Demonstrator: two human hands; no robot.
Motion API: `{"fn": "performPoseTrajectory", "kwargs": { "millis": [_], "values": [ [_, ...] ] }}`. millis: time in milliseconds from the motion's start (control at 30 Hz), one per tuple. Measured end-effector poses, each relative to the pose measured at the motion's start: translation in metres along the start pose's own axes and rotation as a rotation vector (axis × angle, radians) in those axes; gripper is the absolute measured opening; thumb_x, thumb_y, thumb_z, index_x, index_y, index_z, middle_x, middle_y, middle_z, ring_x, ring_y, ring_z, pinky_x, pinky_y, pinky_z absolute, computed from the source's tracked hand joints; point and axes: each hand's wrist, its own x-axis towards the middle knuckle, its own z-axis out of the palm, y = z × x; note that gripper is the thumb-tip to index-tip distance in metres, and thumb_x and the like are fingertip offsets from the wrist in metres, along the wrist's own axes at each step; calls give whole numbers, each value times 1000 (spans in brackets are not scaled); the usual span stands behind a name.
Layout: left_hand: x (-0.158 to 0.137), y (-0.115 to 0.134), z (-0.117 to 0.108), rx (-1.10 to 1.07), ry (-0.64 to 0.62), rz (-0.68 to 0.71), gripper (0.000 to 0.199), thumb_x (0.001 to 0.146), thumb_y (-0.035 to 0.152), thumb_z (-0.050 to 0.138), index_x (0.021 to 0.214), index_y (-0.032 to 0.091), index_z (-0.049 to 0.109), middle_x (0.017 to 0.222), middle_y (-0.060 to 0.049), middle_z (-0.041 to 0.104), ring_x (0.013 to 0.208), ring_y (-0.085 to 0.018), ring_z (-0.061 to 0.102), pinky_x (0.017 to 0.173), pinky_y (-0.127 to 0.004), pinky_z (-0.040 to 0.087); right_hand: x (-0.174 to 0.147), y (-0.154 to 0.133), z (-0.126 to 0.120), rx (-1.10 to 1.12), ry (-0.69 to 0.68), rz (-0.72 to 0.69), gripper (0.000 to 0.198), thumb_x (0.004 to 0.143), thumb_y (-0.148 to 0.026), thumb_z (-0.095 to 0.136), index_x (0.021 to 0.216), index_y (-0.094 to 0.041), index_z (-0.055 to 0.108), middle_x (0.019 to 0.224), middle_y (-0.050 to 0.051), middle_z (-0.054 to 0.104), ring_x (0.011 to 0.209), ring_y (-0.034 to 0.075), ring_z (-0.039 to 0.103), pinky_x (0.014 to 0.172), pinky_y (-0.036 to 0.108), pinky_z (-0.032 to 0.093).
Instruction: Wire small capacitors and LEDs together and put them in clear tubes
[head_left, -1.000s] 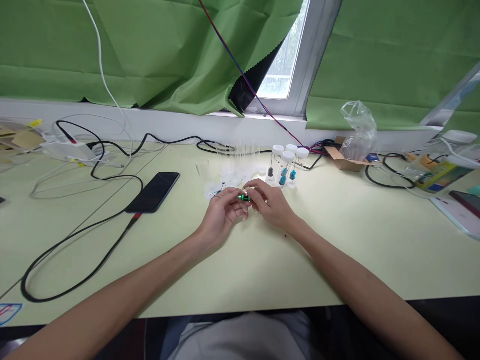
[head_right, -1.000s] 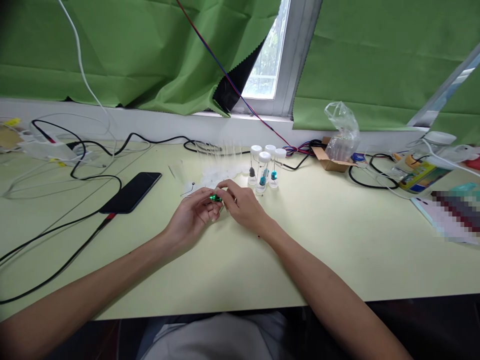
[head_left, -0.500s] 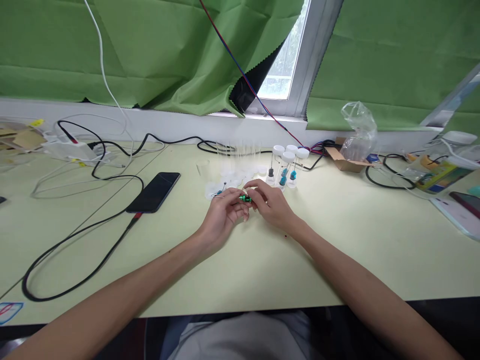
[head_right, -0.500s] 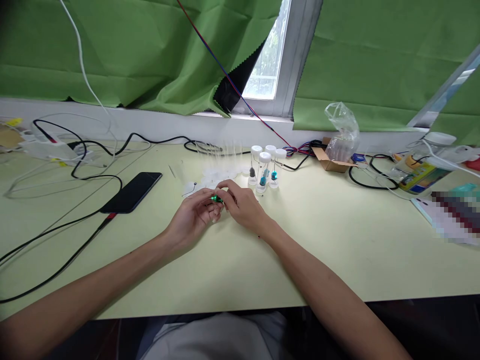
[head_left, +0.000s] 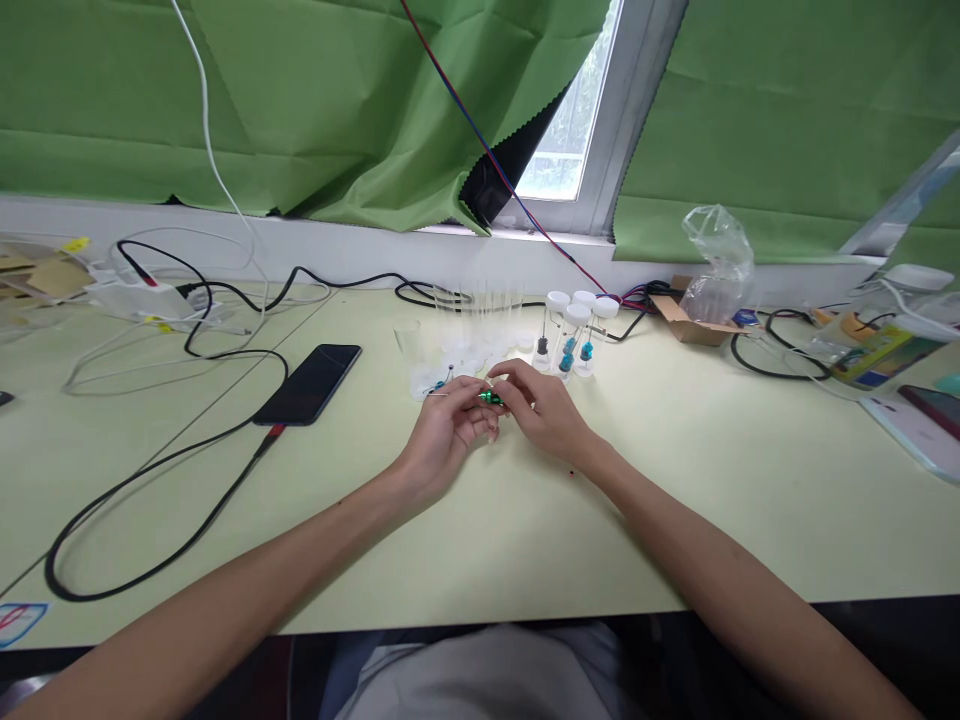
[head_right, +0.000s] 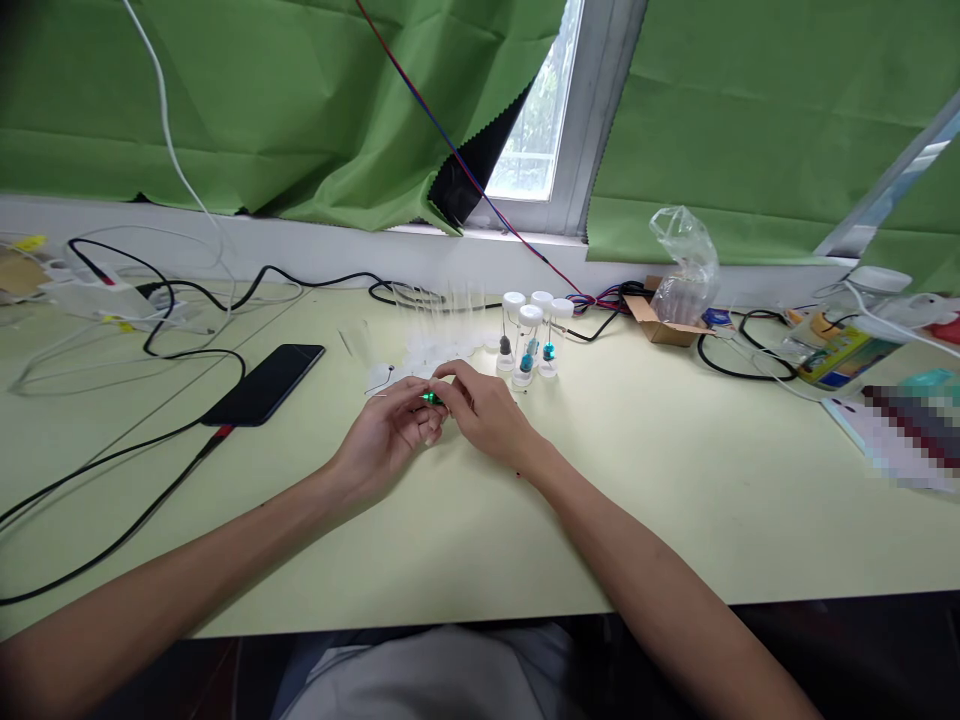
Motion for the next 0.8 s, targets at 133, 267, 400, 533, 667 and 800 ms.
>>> {"fn": "performPoseTrajectory", "kwargs": {
  "millis": [133,267,400,533,667,800],
  "values": [
    [0,1,-1,9,3,11,13,83,22,66,75,15,60,67,-4,64,52,-11,58,54,-25,46,0,0,0,8,-8,-22,22,101,-38,47,107,-21,60,73,-1,61,66,13,57,64,24,45],
    [0,0,0,18,-3,-2,14,82,22,67,74,15,58,69,-7,67,55,-13,61,54,-25,46,-1,2,0,2,-14,40,26,103,-39,41,106,-22,60,60,-5,53,55,11,53,58,23,42],
    [0,-1,-1,14,-7,5,13,83,22,66,75,15,60,68,-5,65,54,-12,59,53,-25,46,0,1,0,-2,-4,10,25,102,-39,43,105,-21,60,69,-2,60,62,12,57,61,24,44],
    [0,1,-2,-6,-1,28,12,83,21,67,75,15,60,67,-2,61,53,-11,57,53,-25,46,0,-1,0,-37,19,-64,20,97,-36,54,107,-20,60,90,4,65,71,13,60,64,25,47],
    [-1,1,-2,13,-15,30,13,85,22,66,75,15,61,67,-4,63,55,-12,57,53,-25,46,0,0,1,-18,21,-46,19,100,-36,50,106,-21,60,77,1,62,66,13,58,63,25,46],
    [-1,0,-1,25,-25,26,13,84,23,66,76,15,62,70,-6,66,58,-14,60,53,-25,46,-1,2,1,3,14,8,24,102,-40,44,104,-22,60,64,-4,57,58,12,56,59,24,44]
  ]
}}
